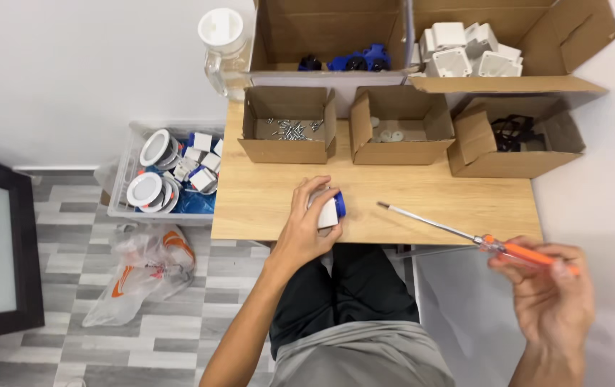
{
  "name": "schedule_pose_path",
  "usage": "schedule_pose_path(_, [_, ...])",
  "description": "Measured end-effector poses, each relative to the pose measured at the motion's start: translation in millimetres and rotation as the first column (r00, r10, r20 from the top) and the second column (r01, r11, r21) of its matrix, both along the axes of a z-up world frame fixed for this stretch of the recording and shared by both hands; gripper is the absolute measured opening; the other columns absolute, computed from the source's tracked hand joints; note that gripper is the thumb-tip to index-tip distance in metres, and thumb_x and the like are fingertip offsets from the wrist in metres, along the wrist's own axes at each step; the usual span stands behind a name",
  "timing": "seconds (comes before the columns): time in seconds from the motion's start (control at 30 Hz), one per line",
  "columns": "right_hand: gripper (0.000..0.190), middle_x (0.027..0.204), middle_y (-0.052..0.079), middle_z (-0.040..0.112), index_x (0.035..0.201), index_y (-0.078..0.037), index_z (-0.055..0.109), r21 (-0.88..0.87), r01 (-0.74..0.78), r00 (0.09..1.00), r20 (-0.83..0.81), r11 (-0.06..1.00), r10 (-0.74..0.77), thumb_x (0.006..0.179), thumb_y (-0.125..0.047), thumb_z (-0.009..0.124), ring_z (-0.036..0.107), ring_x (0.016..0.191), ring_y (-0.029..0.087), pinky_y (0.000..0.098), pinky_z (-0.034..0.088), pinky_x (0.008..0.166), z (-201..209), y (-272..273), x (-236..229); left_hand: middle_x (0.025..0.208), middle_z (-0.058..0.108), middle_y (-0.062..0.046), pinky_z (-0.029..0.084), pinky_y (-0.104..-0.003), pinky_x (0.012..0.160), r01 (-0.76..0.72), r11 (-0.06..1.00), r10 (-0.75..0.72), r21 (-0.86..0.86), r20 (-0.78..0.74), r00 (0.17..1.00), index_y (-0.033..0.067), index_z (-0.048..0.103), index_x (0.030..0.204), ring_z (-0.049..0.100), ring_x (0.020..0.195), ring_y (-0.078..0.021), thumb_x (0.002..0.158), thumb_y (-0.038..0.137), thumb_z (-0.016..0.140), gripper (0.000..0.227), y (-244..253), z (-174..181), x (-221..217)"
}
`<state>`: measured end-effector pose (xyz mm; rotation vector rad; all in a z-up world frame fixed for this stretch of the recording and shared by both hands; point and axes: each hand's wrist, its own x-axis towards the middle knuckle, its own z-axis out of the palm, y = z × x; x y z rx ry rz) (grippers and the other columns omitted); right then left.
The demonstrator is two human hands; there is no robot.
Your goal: The person assembles a small electrical component by attaching a blue plastic piece to a white box using a screwdriver. They tighten the screws, inspect the assembly, and then place the blue piece into a cardboard box.
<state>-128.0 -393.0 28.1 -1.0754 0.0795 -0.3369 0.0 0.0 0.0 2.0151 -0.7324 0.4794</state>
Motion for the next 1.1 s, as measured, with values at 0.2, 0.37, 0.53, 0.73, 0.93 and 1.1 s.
schedule_pose_path(0.2, [0.033,0.156,0.049,0.050,0.122,0.002,0.061,0.252,-0.252,0.959,-0.064,0.934,0.276,0.089,0.006,0.063,0.064,0.134,0.051,0.0390,0.062,0.093,-43,-8,-14,0.165,0.038,-0.028,0.037,-0.063,0.133,-0.005,1.000,0.004,-0.017,-0.073,0.997,0.0056,0.065,0.132,0.035,0.163,-0.0544,0.097,0.010,0.080,0.039,-1,8,-8])
schedule_pose_path(0.37, [0.050,0.129,0.038,0.065,0.135,-0.006,0.058,0.185,-0.352,0.924,-0.089,0.918,0.372,0.086,0.007,0.058,0.047,0.063,0.027,0.0360,0.041,0.061,-48,6,-3,0.167,0.038,-0.027,0.036,-0.061,0.132,0.010,1.000,-0.012,-0.012,-0.152,0.988,0.0081,0.066,0.129,0.034,0.163,-0.0502,0.102,0.023,0.079,0.034,1,17,-16])
schedule_pose_path(0.53, [0.034,0.105,0.036,0.070,0.133,-0.005,0.054,-0.015,-0.382,0.882,-0.305,0.924,0.359,0.100,0.003,0.057,0.035,0.046,0.016,0.0271,0.028,0.039,-64,1,-5,0.164,0.042,-0.023,0.044,-0.056,0.127,0.059,0.997,-0.067,-0.045,-0.221,0.973,0.0101,0.066,0.129,0.049,0.153,-0.0407,0.108,0.027,0.071,0.027,4,22,-10])
schedule_pose_path(0.73, [0.025,0.116,0.029,0.078,0.127,0.007,0.065,-0.338,-0.309,0.945,-0.212,0.889,0.248,0.102,0.005,0.061,0.045,0.048,0.018,0.0304,0.043,0.046,-50,4,1,0.160,0.046,-0.022,0.044,-0.055,0.126,0.161,0.984,-0.176,-0.078,-0.273,0.946,0.0108,0.070,0.117,0.047,0.153,-0.0402,0.099,0.016,0.083,0.023,-2,23,14])
schedule_pose_path(0.93, [0.043,0.128,0.025,0.065,0.136,0.005,0.071,-0.369,-0.265,0.964,-0.098,0.891,0.246,0.093,0.006,0.073,0.080,0.084,0.036,0.0435,0.078,0.081,-54,-20,9,0.162,0.050,-0.009,0.042,-0.057,0.124,0.249,0.968,-0.240,-0.015,-0.321,0.916,0.0146,0.064,0.113,0.042,0.146,-0.0392,0.101,0.018,0.079,0.020,-13,11,42])
schedule_pose_path(1.1, [0.039,0.130,0.024,0.069,0.132,0.007,0.070,-0.365,-0.175,0.984,-0.023,0.914,0.179,0.094,0.004,0.068,0.076,0.121,0.040,0.0492,0.077,0.096,-52,-30,24,0.146,0.061,-0.013,0.045,-0.055,0.121,0.243,0.970,-0.245,-0.028,-0.144,0.959,0.0065,0.066,0.114,0.052,0.136,-0.0410,0.105,0.015,0.074,0.015,-21,12,59])
